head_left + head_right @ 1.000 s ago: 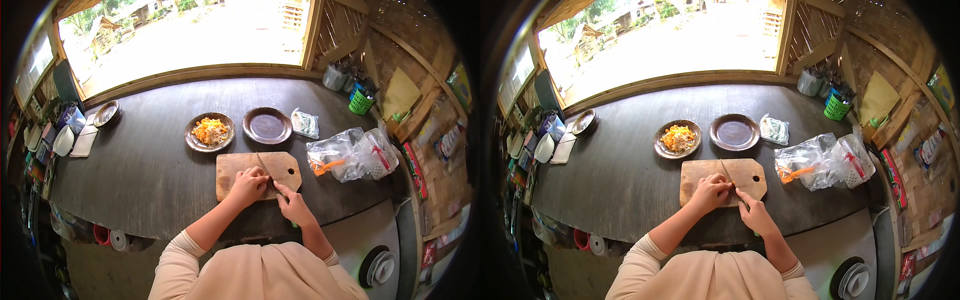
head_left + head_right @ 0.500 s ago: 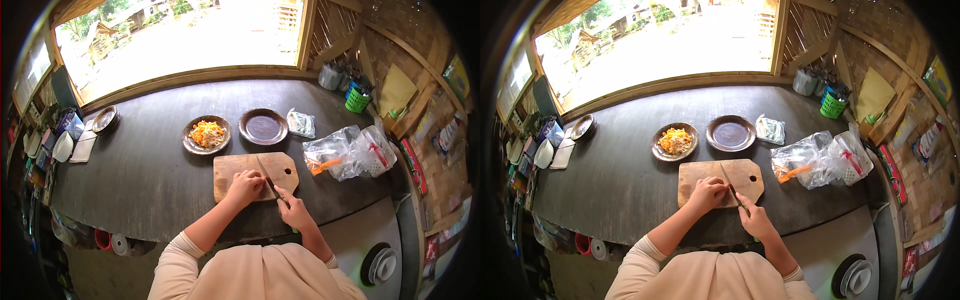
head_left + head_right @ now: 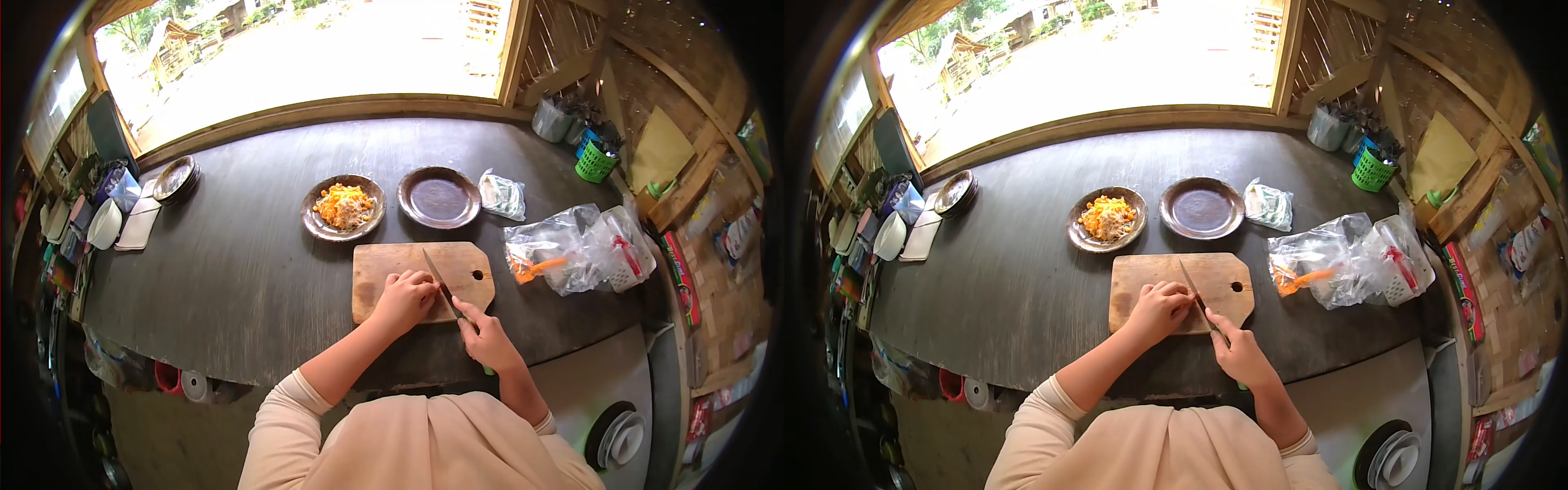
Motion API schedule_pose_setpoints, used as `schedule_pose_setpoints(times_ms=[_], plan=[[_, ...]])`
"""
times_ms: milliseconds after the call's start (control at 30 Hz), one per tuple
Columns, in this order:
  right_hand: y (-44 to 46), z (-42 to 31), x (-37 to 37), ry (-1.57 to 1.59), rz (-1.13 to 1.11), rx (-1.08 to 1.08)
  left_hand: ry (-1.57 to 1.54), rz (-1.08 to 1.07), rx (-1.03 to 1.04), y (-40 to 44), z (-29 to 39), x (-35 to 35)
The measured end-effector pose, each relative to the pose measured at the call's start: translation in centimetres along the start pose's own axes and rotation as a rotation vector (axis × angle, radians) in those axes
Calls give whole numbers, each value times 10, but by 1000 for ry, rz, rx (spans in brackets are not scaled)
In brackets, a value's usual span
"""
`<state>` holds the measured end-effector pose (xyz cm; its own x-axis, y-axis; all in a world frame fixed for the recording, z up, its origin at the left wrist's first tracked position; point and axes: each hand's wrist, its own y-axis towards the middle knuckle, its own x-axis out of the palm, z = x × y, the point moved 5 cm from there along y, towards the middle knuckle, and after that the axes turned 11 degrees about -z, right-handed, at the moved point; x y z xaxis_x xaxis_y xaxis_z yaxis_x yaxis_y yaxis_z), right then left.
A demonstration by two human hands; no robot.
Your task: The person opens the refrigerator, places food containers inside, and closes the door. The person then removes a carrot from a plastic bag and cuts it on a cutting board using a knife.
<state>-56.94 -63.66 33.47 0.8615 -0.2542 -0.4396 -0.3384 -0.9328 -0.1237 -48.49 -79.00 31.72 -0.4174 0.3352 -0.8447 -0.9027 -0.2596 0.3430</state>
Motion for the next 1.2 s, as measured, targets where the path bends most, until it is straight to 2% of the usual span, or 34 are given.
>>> schedule_pose_setpoints(times_ms=[133,267,333,367,433,533,833,933,1200], plan=[[9,-2,5,-110,50,-90,12,-1,3,0,-1,2],[15,0,6,-10,23,-78,9,22,14,0,-2,3],[15,-1,6,-199,133,-272,-1,20,0,0,-3,4],[14,-1,4,-201,135,-274,0,22,2,0,-3,4],[14,4,2,-45,27,-83,-5,31,2,0,-2,3],[10,11,3,30,81,-96,-21,9,-14,0,-3,3],[-2,7,3,62,31,-71,-13,6,-14,0,-4,5],[-4,0,0,38,7,30,-26,11,-22,0,-2,1],[-2,-8,1,-4,15,30,-42,17,-13,0,-4,3]])
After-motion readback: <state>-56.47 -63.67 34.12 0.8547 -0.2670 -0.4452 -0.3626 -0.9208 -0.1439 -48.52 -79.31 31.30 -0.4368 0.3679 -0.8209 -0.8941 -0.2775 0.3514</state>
